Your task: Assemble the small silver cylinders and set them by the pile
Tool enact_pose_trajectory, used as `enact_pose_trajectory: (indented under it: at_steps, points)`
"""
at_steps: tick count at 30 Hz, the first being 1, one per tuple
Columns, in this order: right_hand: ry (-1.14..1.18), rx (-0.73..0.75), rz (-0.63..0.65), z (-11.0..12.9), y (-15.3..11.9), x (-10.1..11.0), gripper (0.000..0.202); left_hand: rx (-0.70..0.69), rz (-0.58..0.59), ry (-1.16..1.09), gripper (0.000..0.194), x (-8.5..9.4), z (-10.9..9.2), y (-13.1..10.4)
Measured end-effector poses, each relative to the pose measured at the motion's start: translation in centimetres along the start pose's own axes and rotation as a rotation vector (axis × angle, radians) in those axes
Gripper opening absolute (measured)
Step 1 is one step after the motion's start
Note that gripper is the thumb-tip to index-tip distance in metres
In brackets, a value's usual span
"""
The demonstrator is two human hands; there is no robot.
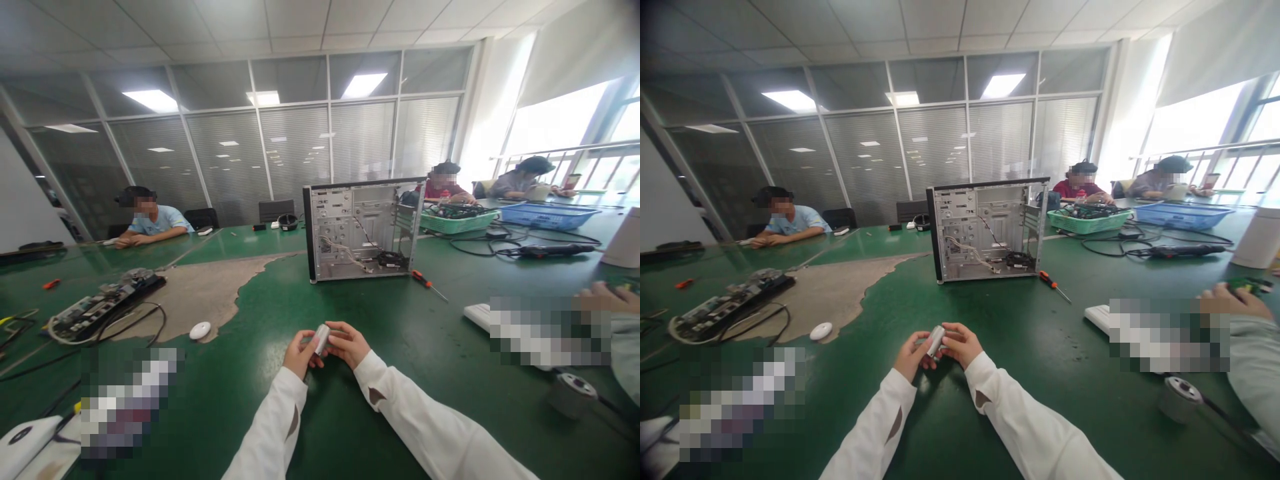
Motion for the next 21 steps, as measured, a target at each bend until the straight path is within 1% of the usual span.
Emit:
enact_pose_trajectory:
  at_steps: [3, 6, 9, 12, 15, 18, 21]
  points:
    - [-0.016, 0.014, 0.034, -0.2, 0.0, -0.1, 0.044, 0.004, 0.038, -0.021, 0.046, -0.3, 0.0, 0.0]
    - [-0.029, 0.025, 0.016, -0.2, 0.0, 0.1, 0.042, 0.014, 0.078, -0.037, 0.044, -0.6, -0.1, 0.0]
    - [-0.090, 0.078, 0.015, 0.1, -0.2, 0.0, 0.040, 0.003, 0.118, -0.022, 0.039, -0.7, -0.5, -0.2]
    - [-0.215, 0.172, -0.009, 0.7, -0.6, -0.4, 0.037, -0.043, 0.145, 0.035, 0.033, -0.6, -1.2, -0.4]
    - [-0.332, 0.253, -0.045, 1.0, -1.0, -0.8, 0.035, -0.083, 0.161, 0.106, 0.031, -0.4, -1.7, -0.5]
    - [-0.429, 0.298, -0.085, 1.0, -1.2, -0.9, 0.035, -0.190, 0.193, 0.215, 0.029, -0.4, -2.1, -0.4]
    - [-0.577, 0.338, -0.169, 1.1, -1.4, -0.8, 0.034, -0.281, 0.233, 0.336, 0.030, -0.6, -2.4, -0.3]
Point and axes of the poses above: each hand's wrist, its own y-axis towards the middle knuckle, its own x-axis out of the back of the hand, z = x × y, the point moved 5 cm from there along y, towards the middle knuckle, and after that the axes turned 14 degrees about -x, right-handed, at the moved point
